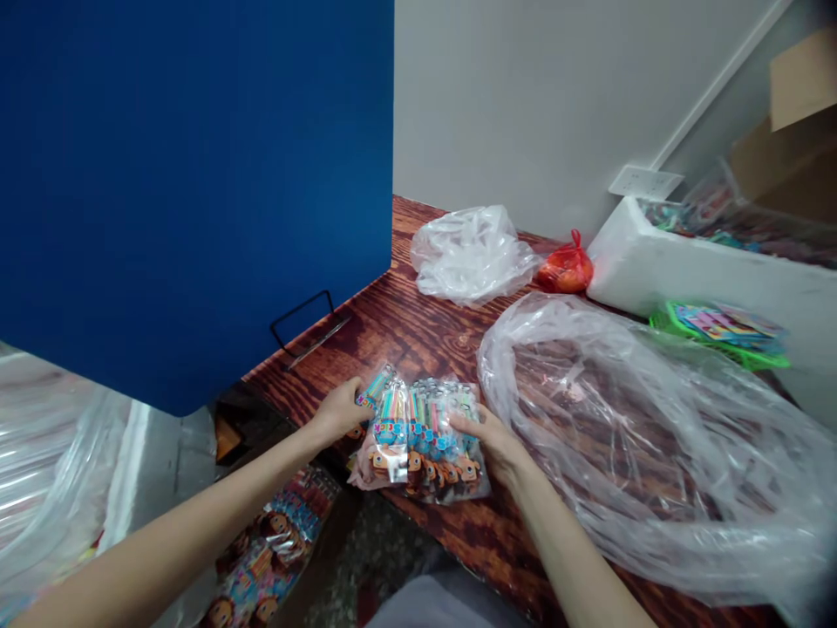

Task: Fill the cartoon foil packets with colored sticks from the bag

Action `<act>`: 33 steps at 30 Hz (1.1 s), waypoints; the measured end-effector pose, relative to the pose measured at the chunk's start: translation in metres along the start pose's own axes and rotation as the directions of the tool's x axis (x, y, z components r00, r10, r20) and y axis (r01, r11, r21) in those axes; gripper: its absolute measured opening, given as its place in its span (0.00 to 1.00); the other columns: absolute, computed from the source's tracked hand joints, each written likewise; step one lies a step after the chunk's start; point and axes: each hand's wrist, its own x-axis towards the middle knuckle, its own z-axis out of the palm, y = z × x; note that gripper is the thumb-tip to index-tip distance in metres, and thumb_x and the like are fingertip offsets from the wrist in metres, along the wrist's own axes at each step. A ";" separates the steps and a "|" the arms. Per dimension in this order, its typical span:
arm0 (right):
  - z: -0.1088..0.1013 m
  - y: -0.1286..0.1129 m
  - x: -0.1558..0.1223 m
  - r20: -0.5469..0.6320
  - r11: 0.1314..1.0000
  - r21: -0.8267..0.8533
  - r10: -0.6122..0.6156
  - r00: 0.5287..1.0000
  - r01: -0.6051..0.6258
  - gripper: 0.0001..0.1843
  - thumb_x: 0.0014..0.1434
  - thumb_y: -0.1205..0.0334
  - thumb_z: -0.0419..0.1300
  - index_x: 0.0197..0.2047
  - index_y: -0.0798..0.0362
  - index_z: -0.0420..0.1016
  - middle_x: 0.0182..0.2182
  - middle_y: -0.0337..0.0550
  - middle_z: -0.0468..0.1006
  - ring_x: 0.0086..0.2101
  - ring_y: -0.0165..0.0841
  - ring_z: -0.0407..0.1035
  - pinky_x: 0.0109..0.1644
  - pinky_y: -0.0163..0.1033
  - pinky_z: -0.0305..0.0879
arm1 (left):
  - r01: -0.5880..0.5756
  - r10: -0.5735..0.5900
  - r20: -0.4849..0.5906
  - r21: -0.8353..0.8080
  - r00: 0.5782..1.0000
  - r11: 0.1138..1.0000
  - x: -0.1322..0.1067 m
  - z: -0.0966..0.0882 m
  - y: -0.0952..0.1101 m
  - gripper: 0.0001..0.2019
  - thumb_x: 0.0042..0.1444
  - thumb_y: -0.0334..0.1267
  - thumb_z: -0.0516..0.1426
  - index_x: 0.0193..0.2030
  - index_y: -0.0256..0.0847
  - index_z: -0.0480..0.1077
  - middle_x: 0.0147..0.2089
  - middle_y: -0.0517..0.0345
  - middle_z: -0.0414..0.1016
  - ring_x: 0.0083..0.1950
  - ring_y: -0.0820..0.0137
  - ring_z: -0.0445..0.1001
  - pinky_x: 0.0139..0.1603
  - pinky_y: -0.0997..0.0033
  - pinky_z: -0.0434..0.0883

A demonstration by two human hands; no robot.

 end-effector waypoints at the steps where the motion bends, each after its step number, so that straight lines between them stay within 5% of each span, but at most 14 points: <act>1: 0.001 0.000 0.000 -0.016 1.000 0.031 -0.001 1.000 0.002 0.32 0.38 0.57 0.74 0.47 0.56 0.74 0.43 0.49 0.82 0.43 0.45 0.77 0.51 0.49 0.71 | 0.010 -0.010 -0.014 -0.004 1.000 1.000 0.001 0.000 -0.001 0.13 0.33 0.34 0.62 0.27 0.41 0.63 0.24 0.67 0.63 0.31 0.70 0.64 0.29 0.75 0.56; 5: 0.003 0.001 -0.003 -0.016 0.991 0.136 0.009 1.000 -0.007 0.30 0.42 0.54 0.73 0.48 0.55 0.73 0.43 0.49 0.82 0.44 0.45 0.77 0.51 0.49 0.71 | 0.078 -0.076 0.017 -0.126 0.997 0.989 0.002 -0.003 -0.003 0.17 0.29 0.33 0.63 0.31 0.40 0.65 0.28 0.65 0.70 0.35 0.67 0.70 0.32 0.74 0.63; 9: -0.002 0.004 -0.005 0.101 0.987 0.133 0.072 0.992 -0.085 0.29 0.44 0.54 0.72 0.49 0.56 0.74 0.42 0.49 0.83 0.43 0.45 0.77 0.52 0.49 0.70 | 0.207 -0.154 0.183 -0.321 0.971 0.924 -0.001 -0.015 -0.001 0.19 0.31 0.36 0.64 0.34 0.36 0.70 0.30 0.56 0.76 0.31 0.65 0.74 0.31 0.68 0.70; 15: -0.010 0.013 -0.001 -0.185 0.988 -0.146 -0.080 0.979 0.053 0.30 0.42 0.52 0.71 0.49 0.53 0.73 0.42 0.47 0.82 0.41 0.44 0.76 0.48 0.47 0.71 | 0.307 -0.193 0.256 -0.546 0.947 0.779 -0.005 -0.034 -0.008 0.20 0.34 0.37 0.68 0.37 0.37 0.71 0.31 0.54 0.78 0.27 0.66 0.76 0.28 0.67 0.74; 21: -0.021 0.024 -0.011 -0.215 0.634 -0.762 -0.440 0.872 0.132 0.26 0.54 0.43 0.58 0.46 0.54 0.78 0.39 0.52 0.77 0.45 0.48 0.71 0.54 0.53 0.64 | 0.403 -0.192 0.387 -0.597 0.902 0.693 -0.025 -0.049 -0.013 0.18 0.38 0.38 0.68 0.37 0.36 0.74 0.30 0.53 0.79 0.25 0.66 0.75 0.28 0.66 0.74; 26: -0.008 0.028 -0.011 -0.106 0.526 -0.830 -0.478 0.872 0.188 0.31 0.55 0.38 0.57 0.50 0.54 0.76 0.54 0.58 0.70 0.56 0.51 0.63 0.60 0.55 0.57 | 0.396 -0.121 0.462 -0.562 0.878 0.726 -0.046 -0.025 0.002 0.20 0.36 0.36 0.70 0.40 0.36 0.76 0.37 0.51 0.81 0.34 0.64 0.78 0.35 0.70 0.74; 29: -0.002 0.026 0.003 -0.032 0.457 -0.861 -0.483 0.875 0.221 0.34 0.51 0.38 0.61 0.56 0.48 0.73 0.64 0.56 0.60 0.64 0.54 0.50 0.64 0.61 0.47 | 0.318 -0.098 0.388 -0.557 0.916 0.767 -0.050 -0.001 0.008 0.21 0.37 0.37 0.70 0.41 0.37 0.76 0.37 0.53 0.81 0.36 0.63 0.79 0.40 0.69 0.74; 33: 0.000 0.016 0.025 -0.046 0.513 -0.836 -0.423 0.905 0.197 0.41 0.47 0.39 0.65 0.61 0.50 0.67 0.64 0.56 0.61 0.65 0.56 0.49 0.65 0.61 0.45 | 0.197 -0.073 0.241 -0.541 0.968 0.818 -0.052 0.020 0.017 0.21 0.37 0.39 0.69 0.40 0.35 0.75 0.36 0.56 0.81 0.36 0.64 0.78 0.40 0.69 0.72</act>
